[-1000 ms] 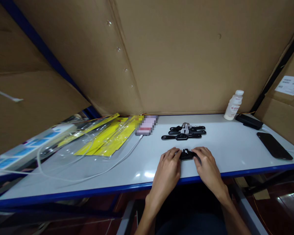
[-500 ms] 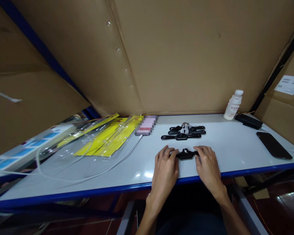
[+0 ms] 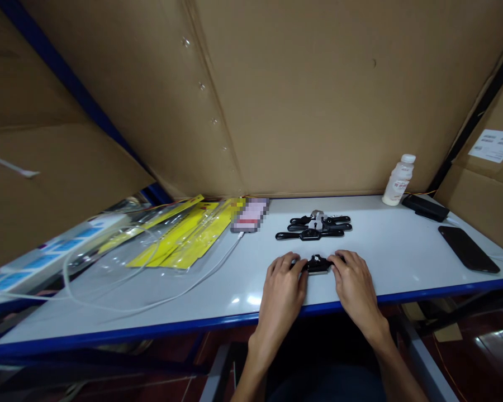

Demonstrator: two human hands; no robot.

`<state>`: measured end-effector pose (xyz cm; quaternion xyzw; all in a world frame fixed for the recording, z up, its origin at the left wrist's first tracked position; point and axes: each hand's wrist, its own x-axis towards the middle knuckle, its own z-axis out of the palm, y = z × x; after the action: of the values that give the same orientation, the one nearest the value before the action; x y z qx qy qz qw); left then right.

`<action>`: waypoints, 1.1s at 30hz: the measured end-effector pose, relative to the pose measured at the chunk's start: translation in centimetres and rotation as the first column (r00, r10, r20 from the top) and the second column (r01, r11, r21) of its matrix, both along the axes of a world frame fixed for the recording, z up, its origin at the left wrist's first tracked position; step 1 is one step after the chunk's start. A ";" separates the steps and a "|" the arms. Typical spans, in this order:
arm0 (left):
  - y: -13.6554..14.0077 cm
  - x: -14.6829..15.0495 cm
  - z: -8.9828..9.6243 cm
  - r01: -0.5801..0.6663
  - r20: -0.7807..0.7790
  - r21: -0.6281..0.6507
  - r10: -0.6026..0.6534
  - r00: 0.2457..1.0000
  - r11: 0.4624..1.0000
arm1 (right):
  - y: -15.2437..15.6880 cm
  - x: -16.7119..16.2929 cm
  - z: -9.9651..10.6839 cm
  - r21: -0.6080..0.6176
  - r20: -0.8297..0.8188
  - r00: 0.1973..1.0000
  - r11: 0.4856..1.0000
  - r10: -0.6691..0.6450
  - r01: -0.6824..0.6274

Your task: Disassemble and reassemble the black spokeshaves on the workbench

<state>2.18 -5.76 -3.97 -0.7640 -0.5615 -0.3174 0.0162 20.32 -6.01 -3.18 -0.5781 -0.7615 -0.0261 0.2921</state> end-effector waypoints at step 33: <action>0.0 -0.2 -0.2 -0.002 0.060 -0.018 0.003 0.998 1.000 | -0.1 0.2 0.1 -0.041 -0.030 0.999 0.999 0.035 -0.037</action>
<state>1.96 -5.73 -4.12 -0.7536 -0.5654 -0.3351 -0.0073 20.49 -6.11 -3.05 -0.5705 -0.7678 0.0033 0.2917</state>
